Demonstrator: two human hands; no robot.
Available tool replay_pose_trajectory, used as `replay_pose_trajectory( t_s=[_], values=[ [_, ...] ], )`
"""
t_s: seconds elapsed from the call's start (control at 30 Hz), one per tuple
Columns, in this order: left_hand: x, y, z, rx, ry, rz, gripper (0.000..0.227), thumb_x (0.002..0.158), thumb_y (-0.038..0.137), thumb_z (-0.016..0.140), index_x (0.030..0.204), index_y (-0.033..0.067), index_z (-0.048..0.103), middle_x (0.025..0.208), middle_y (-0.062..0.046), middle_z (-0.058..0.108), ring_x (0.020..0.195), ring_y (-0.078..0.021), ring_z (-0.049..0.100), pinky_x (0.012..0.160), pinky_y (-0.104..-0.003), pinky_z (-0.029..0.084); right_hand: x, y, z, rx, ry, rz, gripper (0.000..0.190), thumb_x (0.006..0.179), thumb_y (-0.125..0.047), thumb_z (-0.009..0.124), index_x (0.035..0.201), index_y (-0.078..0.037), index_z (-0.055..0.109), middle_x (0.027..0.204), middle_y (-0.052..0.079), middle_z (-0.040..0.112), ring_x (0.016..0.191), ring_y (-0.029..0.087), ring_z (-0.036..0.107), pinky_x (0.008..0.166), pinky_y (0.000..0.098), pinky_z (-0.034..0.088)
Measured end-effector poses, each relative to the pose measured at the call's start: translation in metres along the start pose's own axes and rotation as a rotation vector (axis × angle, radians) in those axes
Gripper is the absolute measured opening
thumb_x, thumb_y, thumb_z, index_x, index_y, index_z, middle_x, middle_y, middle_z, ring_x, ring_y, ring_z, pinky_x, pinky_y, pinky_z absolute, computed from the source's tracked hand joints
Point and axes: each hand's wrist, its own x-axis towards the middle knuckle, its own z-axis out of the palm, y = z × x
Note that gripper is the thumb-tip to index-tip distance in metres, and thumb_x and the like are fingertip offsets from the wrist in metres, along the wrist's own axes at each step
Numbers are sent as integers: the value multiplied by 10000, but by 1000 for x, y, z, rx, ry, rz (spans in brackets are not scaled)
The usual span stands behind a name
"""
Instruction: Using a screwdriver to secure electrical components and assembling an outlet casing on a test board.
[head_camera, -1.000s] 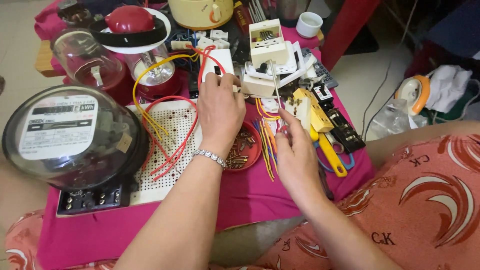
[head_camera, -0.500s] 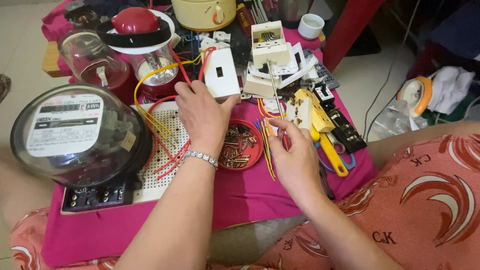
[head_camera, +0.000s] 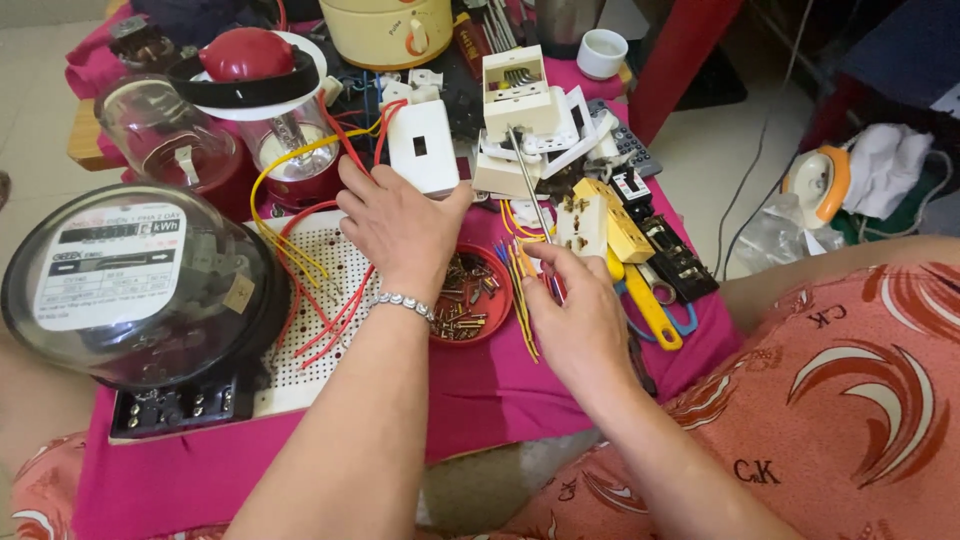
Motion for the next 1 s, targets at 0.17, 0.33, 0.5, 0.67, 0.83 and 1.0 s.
replay_pose_trajectory(
  t_s=[0.17, 0.33, 0.5, 0.67, 0.83, 1.0],
  values=[
    [13, 2, -12, -141, -103, -166, 790, 701, 615, 748, 1135, -35, 631, 1360, -263, 424, 1227, -504, 465, 950, -601, 431, 1, 5, 2, -23, -14, 11, 378, 890, -283, 683, 1262, -337, 724, 1083, 122, 629, 1103, 380, 654, 937, 449, 504],
    [34, 2, -31, -287, -328, -441, 977, 659, 754, 638, 1318, 34, 587, 1567, -173, 241, 1378, -425, 344, 1115, -513, 319, -1, 5, 0, -27, -5, -4, 387, 888, -270, 682, 1270, -314, 722, 1083, 146, 636, 1121, 405, 643, 959, 456, 493],
    [33, 7, -71, -475, -403, -494, 950, 708, 732, 453, 1235, -18, 707, 1604, -272, 196, 1361, -541, 274, 1095, -587, 309, -2, 0, 0, -113, 21, -41, 369, 913, -261, 633, 1275, -268, 709, 1011, 91, 589, 738, 250, 601, 754, 406, 522],
    [34, -9, -78, -903, -411, -456, 1090, 681, 685, 520, 1392, -141, 505, 1492, -259, 405, 1344, -417, 452, 1079, -458, 427, -2, 4, 0, -111, 54, -129, 339, 944, -254, 560, 1234, -229, 735, 965, 85, 621, 789, 264, 613, 740, 399, 505],
    [22, -25, -94, -1085, -459, -355, 1059, 657, 678, 465, 1517, 60, 471, 1638, -226, 322, 1487, -423, 266, 1128, -576, 269, -2, 4, -2, -189, 26, -126, 375, 945, -196, 533, 1249, -266, 740, 962, 57, 637, 854, 264, 614, 791, 404, 497],
    [7, -44, -104, -1413, -407, -548, 934, 600, 696, 451, 1295, 96, 625, 1284, -89, 657, 1083, -222, 474, 897, -357, 321, -7, -12, -7, -206, 22, -52, 563, 891, -158, 585, 1430, -317, 619, 1180, 97, 736, 717, 290, 658, 718, 440, 531]
  ],
)
